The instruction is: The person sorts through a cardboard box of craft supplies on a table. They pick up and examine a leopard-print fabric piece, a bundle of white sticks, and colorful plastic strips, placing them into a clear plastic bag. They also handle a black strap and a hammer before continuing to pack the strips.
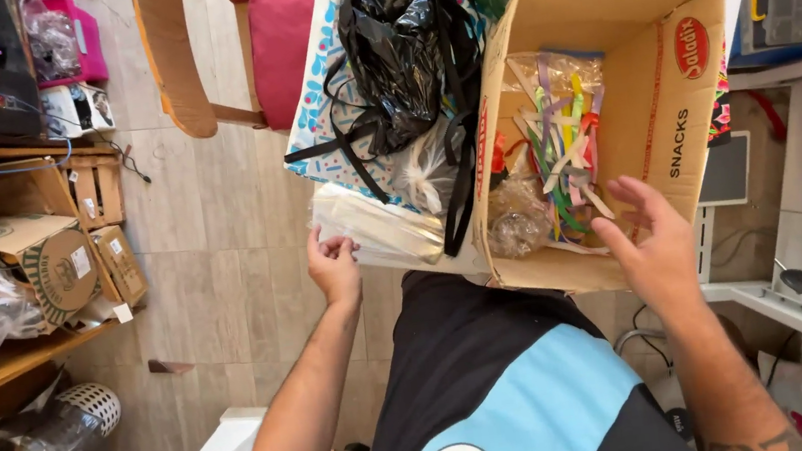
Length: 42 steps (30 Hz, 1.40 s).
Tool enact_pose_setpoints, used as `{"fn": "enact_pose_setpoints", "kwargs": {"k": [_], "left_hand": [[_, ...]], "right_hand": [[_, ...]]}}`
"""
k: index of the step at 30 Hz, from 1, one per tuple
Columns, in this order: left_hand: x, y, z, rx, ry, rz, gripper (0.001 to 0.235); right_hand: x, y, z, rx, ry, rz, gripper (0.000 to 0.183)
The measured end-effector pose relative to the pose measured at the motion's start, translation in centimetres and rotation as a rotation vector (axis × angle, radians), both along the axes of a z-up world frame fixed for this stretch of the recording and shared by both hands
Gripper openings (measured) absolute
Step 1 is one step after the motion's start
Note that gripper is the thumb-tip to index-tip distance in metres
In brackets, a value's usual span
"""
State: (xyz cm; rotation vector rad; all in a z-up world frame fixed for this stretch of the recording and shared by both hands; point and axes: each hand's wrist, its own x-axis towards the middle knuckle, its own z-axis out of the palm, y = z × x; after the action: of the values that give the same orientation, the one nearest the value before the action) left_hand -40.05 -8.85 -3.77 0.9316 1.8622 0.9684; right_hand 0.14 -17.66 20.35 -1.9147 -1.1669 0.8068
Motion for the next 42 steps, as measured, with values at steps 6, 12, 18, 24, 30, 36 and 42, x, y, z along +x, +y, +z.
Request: {"fn": "enact_pose_setpoints", "kwargs": {"k": [6, 12, 18, 24, 30, 36, 42], "left_hand": [[2.0, -0.3, 11.7, 0.252, -0.172, -0.138, 0.025], [7.9, -1.0, 29.2, 0.375, -0.24, -0.769, 0.031], [13.2, -2.0, 34.5, 0.329, -0.29, -1.177, 0.026], [16.1, -1.8, 36.4, 0.368, -0.466, -1.268, 0.012], [17.3, -0.1, 35.3, 0.465, -0.329, -1.166, 0.014], [18.3, -0.4, 33.8, 0.453, -0.224, -0.938, 0.016], [19.1, 0.0, 34.3, 0.53, -0.144, -0.804, 0.017]], "right_hand": [[-0.1, -1.2, 0.7, 0.073, 0.062, 0.04, 0.051], [-1.6, 0.1, 3.2, 0.206, 0.296, 0.245, 0.059], [-2.8, -0.3, 4.0, 0.364, 0.831, 0.48, 0.055], [-0.8, 0.4, 4.0, 0.346, 0.942, 0.46, 0.096], [1.4, 0.0, 3.6, 0.214, 0.759, 0.173, 0.025], [3.0, 0.3, 5.0, 0.303, 0.483, 0.043, 0.012], [3.4, 0.5, 6.2, 0.341, 0.498, -0.071, 0.026]]}}
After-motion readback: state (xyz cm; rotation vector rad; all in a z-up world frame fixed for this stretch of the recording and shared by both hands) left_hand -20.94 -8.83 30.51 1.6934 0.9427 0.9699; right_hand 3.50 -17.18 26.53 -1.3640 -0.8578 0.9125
